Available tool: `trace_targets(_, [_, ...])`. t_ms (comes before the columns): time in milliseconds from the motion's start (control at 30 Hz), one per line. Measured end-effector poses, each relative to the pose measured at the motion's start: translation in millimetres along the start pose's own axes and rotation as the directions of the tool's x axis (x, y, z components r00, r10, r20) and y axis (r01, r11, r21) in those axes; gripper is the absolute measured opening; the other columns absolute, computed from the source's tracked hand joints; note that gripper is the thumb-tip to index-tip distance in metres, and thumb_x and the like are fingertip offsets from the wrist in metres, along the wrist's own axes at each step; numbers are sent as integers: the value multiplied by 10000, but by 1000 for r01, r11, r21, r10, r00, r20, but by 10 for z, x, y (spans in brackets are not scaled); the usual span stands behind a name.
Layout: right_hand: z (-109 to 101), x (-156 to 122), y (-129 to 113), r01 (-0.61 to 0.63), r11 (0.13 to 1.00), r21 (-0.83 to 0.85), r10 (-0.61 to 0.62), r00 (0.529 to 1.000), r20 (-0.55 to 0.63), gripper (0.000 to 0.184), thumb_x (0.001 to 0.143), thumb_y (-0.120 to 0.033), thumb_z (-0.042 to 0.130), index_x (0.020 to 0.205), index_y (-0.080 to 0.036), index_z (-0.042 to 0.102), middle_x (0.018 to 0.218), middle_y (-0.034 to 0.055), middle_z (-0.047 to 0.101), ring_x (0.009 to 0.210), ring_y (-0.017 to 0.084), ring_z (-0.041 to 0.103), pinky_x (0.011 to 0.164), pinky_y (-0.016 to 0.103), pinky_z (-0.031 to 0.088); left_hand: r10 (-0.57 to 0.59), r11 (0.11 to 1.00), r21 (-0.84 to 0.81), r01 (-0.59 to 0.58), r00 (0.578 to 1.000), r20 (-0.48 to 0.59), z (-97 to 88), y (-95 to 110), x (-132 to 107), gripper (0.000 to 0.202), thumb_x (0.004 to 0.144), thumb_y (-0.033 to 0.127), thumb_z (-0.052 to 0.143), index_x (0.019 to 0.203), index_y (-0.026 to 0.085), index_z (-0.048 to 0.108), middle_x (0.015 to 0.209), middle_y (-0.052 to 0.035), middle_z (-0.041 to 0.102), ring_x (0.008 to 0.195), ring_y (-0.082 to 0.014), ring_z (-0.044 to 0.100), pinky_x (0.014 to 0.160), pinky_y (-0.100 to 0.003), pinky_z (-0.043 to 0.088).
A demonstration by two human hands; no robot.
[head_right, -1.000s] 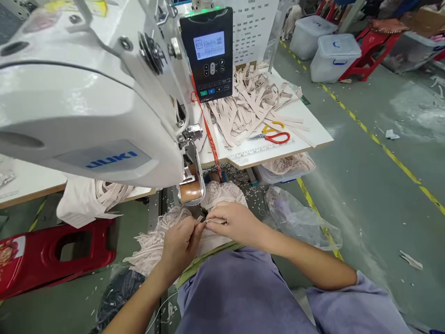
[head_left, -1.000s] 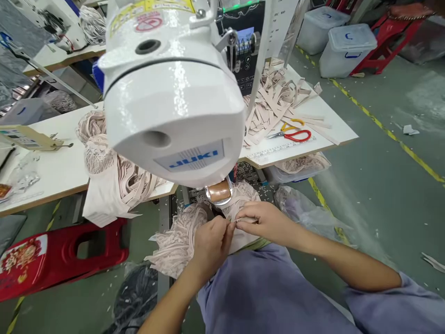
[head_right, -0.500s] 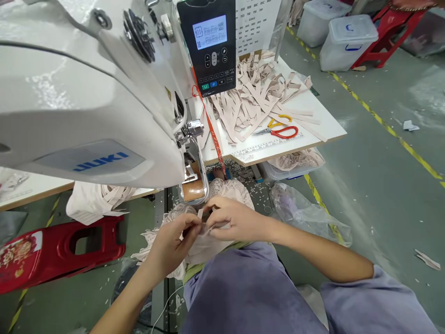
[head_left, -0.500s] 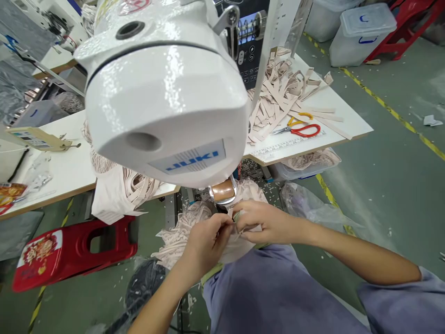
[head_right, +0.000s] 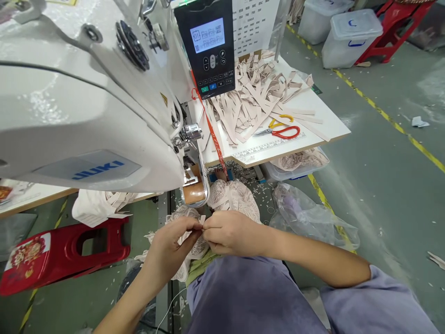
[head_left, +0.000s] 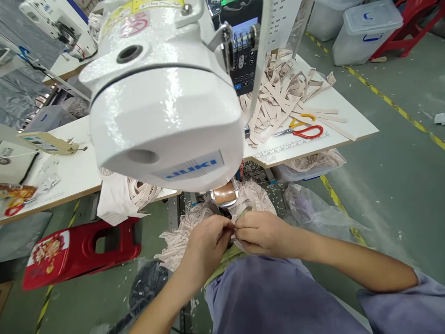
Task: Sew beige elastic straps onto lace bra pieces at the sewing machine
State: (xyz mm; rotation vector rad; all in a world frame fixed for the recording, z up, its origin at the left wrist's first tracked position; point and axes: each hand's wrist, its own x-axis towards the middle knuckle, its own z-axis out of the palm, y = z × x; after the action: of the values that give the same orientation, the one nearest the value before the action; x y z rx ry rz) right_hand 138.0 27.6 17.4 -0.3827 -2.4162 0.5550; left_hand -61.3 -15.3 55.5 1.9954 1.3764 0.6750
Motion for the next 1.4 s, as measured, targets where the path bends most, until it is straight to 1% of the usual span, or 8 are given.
trace_targets(100, [105,-3,8,-94,995,-18,93,993,-70,255,962,-156,434,756,-181,583,713,36,607,685,164,534,629,279,431,-151,988,29,149,984,90,1,11,122,129,883,161,497,781,194,569,758,-19,628,694,-177,581,631,-271,413])
trace_targets(200, [131,19,-8,-182,983,37,185,977,-107,253,915,-110,429,713,-188,559,672,17,586,639,149,508,601,261,414,-283,940,-128,317,931,230,11,-41,220,87,846,218,512,765,201,538,735,-8,607,676,-172,557,606,-259,407])
trace_targets(333, [104,17,-53,-174,983,59,180,976,-123,220,886,-67,444,744,-195,551,694,12,611,644,142,517,608,252,419,-311,848,-338,409,899,308,9,-98,199,98,827,286,563,850,193,582,780,-9,637,706,-167,571,621,-248,429])
trace_targets(567, [100,41,-72,-216,974,73,221,972,-77,212,873,-90,432,752,-199,568,702,29,623,647,156,548,608,266,440,-165,965,-180,189,976,143,-42,-67,169,86,835,198,526,749,203,536,799,-18,583,734,-169,541,651,-261,431])
trace_targets(767, [70,124,-92,-290,913,286,358,906,-225,159,855,-111,499,814,-209,617,799,23,669,702,128,609,649,220,492,-302,660,-723,203,953,-9,301,-139,96,194,886,368,604,859,177,580,866,-56,652,790,-177,630,716,-277,528])
trace_targets(967, [173,65,-57,-320,918,233,372,899,-230,164,884,-167,494,828,-211,642,784,27,662,699,139,604,621,237,481,-275,855,-513,76,905,-324,429,-116,-5,183,932,312,611,828,184,691,771,-28,653,719,-153,614,672,-247,489])
trace_targets(1267, [-137,190,-76,-474,839,269,519,845,-128,179,920,-223,499,874,-209,672,797,14,707,692,128,632,636,216,473,-296,842,-536,66,886,-357,424,-154,34,191,944,313,592,855,182,699,815,-41,692,757,-165,654,689,-252,537])
trace_targets(1400, [-297,220,3,-544,837,56,547,834,-80,229,940,-242,465,818,-200,655,681,-3,639,621,124,554,586,231,361,-37,968,-243,-66,916,-399,312,-113,10,122,953,237,587,918,201,698,814,-36,699,718,-148,649,642,-229,519])
